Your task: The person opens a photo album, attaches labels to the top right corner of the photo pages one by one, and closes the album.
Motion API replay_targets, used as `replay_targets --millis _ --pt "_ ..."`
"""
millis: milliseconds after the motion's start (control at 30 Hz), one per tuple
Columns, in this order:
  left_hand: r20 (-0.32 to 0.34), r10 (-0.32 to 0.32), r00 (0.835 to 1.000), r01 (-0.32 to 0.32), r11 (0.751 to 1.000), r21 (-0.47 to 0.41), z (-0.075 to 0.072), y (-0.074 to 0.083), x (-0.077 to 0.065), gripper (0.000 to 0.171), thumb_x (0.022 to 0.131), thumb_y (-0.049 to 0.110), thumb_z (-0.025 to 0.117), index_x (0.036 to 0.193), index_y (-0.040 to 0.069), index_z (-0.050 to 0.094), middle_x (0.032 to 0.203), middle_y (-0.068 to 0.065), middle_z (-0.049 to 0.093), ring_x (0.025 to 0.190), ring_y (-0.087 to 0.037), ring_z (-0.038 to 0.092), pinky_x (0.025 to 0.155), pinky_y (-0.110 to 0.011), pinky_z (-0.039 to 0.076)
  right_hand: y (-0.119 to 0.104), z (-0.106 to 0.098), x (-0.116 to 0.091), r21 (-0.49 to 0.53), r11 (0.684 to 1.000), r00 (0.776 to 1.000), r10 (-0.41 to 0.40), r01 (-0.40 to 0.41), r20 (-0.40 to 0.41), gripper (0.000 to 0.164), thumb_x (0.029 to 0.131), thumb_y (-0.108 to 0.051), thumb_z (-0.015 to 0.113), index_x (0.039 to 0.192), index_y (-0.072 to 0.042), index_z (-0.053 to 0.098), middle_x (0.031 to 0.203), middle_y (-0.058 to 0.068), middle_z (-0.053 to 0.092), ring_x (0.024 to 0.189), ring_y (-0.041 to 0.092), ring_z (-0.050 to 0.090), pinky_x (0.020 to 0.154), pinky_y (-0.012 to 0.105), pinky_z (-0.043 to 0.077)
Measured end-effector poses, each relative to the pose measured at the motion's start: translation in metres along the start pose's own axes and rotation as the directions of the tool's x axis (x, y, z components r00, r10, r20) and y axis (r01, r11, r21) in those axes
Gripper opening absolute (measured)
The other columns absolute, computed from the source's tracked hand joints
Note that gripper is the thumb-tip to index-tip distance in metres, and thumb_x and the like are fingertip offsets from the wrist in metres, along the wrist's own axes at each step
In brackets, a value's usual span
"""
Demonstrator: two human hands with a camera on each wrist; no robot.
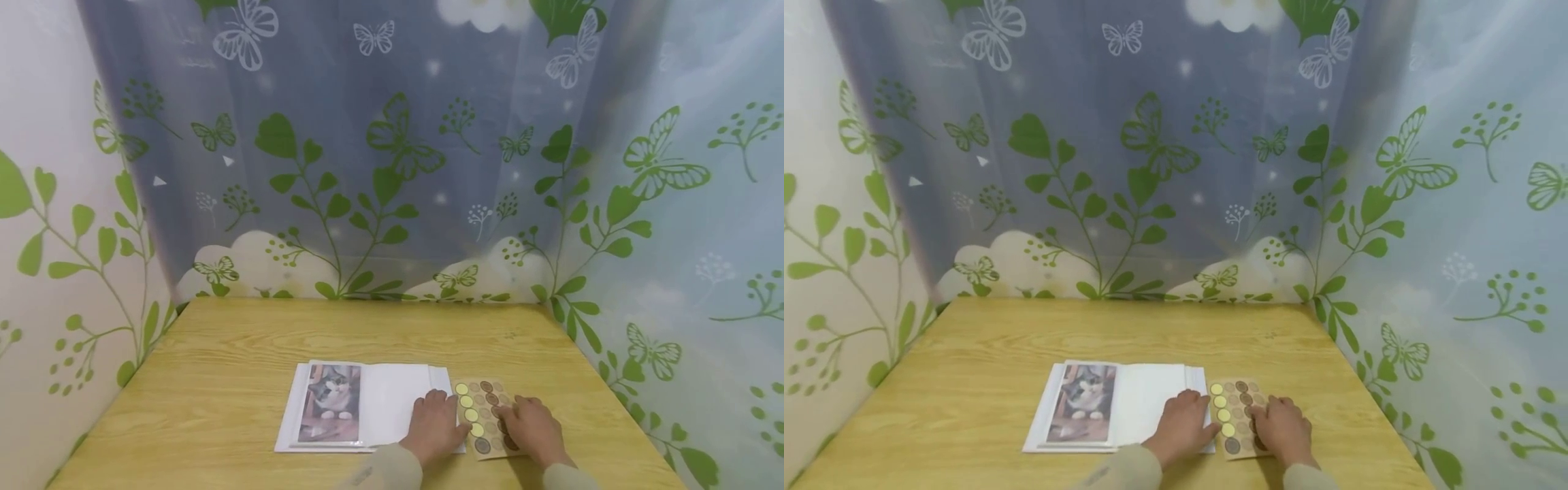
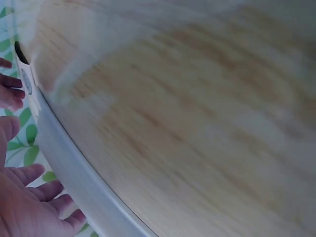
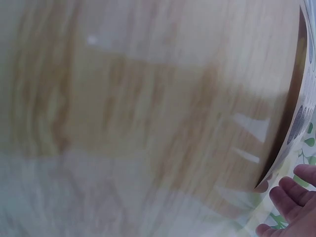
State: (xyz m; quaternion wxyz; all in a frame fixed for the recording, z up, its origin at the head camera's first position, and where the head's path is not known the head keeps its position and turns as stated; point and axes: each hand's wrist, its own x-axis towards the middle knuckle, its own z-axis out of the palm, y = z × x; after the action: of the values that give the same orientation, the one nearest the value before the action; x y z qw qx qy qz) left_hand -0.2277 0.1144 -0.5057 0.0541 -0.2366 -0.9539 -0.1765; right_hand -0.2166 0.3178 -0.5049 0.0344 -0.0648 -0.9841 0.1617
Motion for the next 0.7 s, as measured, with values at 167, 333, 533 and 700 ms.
replay_targets --millis 167,333,533,700 --pt "0.011 0.001 1.000 -0.001 0.999 0.046 0.0045 0.0018 0.0005 0.053 0.091 0.049 0.064 0.121 0.006 0.068 0.133 -0.015 0.058 0.133 -0.033 0.045 0.109 -0.057 0.033 0.0016 -0.0006 -0.0019 -0.018 1.000 1.000 -0.018 0.018 -0.009 0.049 0.100 -0.031 0.051 0.123 0.012 0.060 0.125 0.036 0.055 0.115 0.054 0.052 0.088 0.068 0.046" --pt "0.018 0.000 1.000 -0.002 0.994 0.109 0.0074 0.0020 0.0009 0.051 0.091 0.052 0.062 0.118 0.009 0.070 0.137 -0.016 0.055 0.136 -0.034 0.042 0.111 -0.062 0.028 0.0013 -0.0011 -0.0034 -0.042 0.999 1.000 -0.023 0.024 0.003 0.036 0.100 -0.029 0.050 0.104 0.003 0.067 0.117 0.034 0.058 0.107 0.052 0.057 0.082 0.067 0.049" --pt "0.047 -0.001 0.999 -0.004 0.993 0.121 0.0088 0.0038 0.0002 0.053 0.092 0.053 0.060 0.122 0.010 0.069 0.143 -0.017 0.050 0.139 -0.034 0.038 0.113 -0.061 0.027 -0.0004 0.0005 -0.0049 -0.054 0.999 1.000 0.004 -0.003 0.025 0.038 0.101 -0.033 0.050 0.100 0.001 0.066 0.121 0.036 0.056 0.111 0.054 0.054 0.085 0.069 0.046" --pt "0.075 -0.010 0.997 0.000 0.992 0.130 0.0088 0.0057 -0.0003 0.054 0.093 0.054 0.059 0.129 0.014 0.066 0.146 -0.017 0.047 0.140 -0.034 0.037 0.113 -0.061 0.026 -0.0019 0.0024 -0.0053 -0.057 0.998 0.998 0.041 -0.039 0.050 0.050 0.101 -0.035 0.049 0.124 0.008 0.061 0.131 0.038 0.048 0.120 0.056 0.047 0.092 0.072 0.040"
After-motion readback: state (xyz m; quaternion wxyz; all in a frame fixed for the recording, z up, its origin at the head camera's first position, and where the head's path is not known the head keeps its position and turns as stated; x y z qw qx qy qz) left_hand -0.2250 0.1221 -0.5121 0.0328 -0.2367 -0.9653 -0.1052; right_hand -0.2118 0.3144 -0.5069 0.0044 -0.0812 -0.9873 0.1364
